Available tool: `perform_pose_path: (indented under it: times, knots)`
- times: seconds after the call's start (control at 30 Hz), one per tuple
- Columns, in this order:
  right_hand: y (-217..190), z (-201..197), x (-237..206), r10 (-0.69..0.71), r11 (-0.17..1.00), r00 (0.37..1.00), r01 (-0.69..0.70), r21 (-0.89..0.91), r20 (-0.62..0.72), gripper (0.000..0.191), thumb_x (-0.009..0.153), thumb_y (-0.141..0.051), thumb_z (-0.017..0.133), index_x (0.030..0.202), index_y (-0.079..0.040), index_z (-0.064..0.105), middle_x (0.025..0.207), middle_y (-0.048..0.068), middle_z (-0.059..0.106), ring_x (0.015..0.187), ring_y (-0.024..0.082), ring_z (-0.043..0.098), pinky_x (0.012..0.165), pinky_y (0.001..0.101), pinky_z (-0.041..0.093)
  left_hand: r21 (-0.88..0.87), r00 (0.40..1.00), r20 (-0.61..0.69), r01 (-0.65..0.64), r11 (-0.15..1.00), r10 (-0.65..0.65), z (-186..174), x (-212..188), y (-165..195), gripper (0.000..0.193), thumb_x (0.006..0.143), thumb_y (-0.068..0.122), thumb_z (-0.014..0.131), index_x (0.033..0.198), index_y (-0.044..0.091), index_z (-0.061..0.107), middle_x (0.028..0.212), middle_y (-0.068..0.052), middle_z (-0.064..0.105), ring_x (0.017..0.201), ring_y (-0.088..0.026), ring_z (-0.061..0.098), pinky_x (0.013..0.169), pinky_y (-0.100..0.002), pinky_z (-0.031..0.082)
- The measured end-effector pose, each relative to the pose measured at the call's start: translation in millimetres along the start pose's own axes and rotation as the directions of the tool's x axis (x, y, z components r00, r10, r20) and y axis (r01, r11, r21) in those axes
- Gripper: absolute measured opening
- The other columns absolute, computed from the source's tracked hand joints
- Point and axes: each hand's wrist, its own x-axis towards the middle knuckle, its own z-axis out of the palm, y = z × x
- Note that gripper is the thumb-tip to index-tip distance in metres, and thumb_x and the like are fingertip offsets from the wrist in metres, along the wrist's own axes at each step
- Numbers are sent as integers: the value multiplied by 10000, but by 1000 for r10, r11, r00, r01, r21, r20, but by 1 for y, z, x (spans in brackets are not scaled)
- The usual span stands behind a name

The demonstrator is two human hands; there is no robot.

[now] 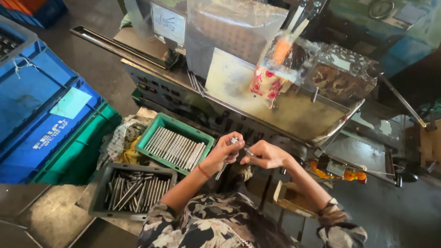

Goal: The person repeatedly picks up metal rods from a green bin, presses each rod against a rotating grinding wheel while coolant flows, then places the finished rod into a metal tray. The cycle repeats for multiple rods.

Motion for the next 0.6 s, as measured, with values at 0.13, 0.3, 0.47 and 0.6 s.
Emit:
perform_pose_path:
  times: [0.13,0.3,0.47,0.6]
  knots:
    - [16,9,-4,-32,987,998,39,155,-49,304,1026,-262,596,943,-59,807,598,92,596,514,166,525,510,351,406,13,995,-80,66,998,-65,5,-4,5,156,968,207,737,938,165,590,593,102,423,425,-2,322,399,-217,196]
    - [29,42,-7,95,919,978,-14,395,-186,342,1038,-269,590,899,-58,820,545,41,545,518,109,478,511,313,380,81,989,-115,103,991,-93,-8,0,3,166,938,232,746,911,173,593,579,111,417,397,-1,304,377,-213,165]
    - [10,55,-3,10,956,990,32,290,-141,265,1000,-221,656,879,-41,809,611,63,666,532,118,566,511,314,432,501,958,0,-249,829,287,-18,8,-15,174,1030,209,749,935,124,630,661,103,471,555,4,408,483,-219,265]
    - [2,66,3,-8,999,952,-5,-40,-307,322,955,-243,724,709,-43,671,569,104,601,477,235,583,467,376,431,274,994,-106,6,962,24,-40,-1,-27,159,972,236,705,903,134,604,577,96,420,448,-8,353,412,-209,229]
